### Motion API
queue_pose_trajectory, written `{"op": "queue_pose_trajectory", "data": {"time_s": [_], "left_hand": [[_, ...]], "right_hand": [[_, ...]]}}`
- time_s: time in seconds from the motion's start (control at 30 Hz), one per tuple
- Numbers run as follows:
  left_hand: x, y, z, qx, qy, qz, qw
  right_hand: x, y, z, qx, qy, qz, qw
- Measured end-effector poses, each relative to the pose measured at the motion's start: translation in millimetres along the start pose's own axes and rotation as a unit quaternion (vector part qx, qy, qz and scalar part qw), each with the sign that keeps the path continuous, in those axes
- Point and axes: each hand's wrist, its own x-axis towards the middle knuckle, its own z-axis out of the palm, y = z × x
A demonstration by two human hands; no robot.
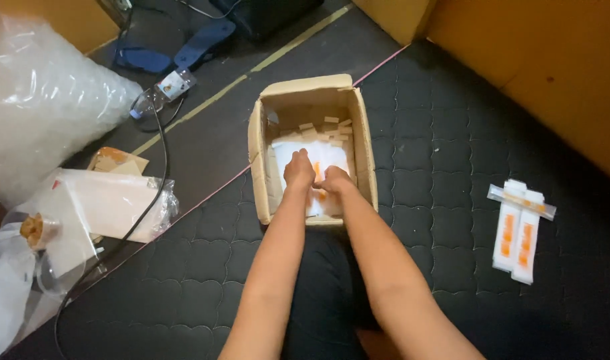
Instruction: The person sits on the floor and repeatedly takes small white packets with orange markings from a cardboard box. They unfold each packet, inspect it, and place it on the floor next to other packets before picking up another one from the box.
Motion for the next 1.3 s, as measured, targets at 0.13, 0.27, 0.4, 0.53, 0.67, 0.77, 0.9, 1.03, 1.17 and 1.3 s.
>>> {"op": "queue_pose_trajectory", "data": {"time_s": [0.13,0.27,0.4,0.53,0.67,0.77,0.9,1.03,1.17,1.3], "left_hand": [[-7,-5,-11,-0.053,0.029,-0.012,0.998],[-29,17,-33,-0.088,0.085,-0.018,0.992],[-46,37,-44,-0.105,0.196,0.057,0.973],[-56,46,-50,-0.138,0.233,0.109,0.956],[-66,58,-56,-0.206,0.274,0.140,0.929],[-72,63,-60,-0.273,0.210,0.107,0.933],[-111,100,-71,-0.521,0.042,0.073,0.849],[-135,129,-70,-0.671,-0.049,0.112,0.731],[-161,157,-58,-0.653,-0.046,0.129,0.745],[-188,160,-37,-0.542,-0.107,0.152,0.820]], "right_hand": [[-21,-17,-7,0.006,0.049,0.089,0.995],[61,29,26,0.123,0.142,0.056,0.981],[17,18,-10,0.157,0.167,0.089,0.969],[-32,2,-34,0.184,0.176,0.061,0.965],[-45,-4,-48,0.240,0.205,-0.033,0.948],[-80,-16,-64,0.306,0.207,-0.110,0.923],[-179,-42,-116,0.398,0.214,-0.179,0.874],[-229,16,-145,0.341,0.199,-0.209,0.895],[-274,88,-165,0.377,0.113,-0.209,0.895],[-333,153,-189,0.386,0.084,-0.180,0.901]]}}
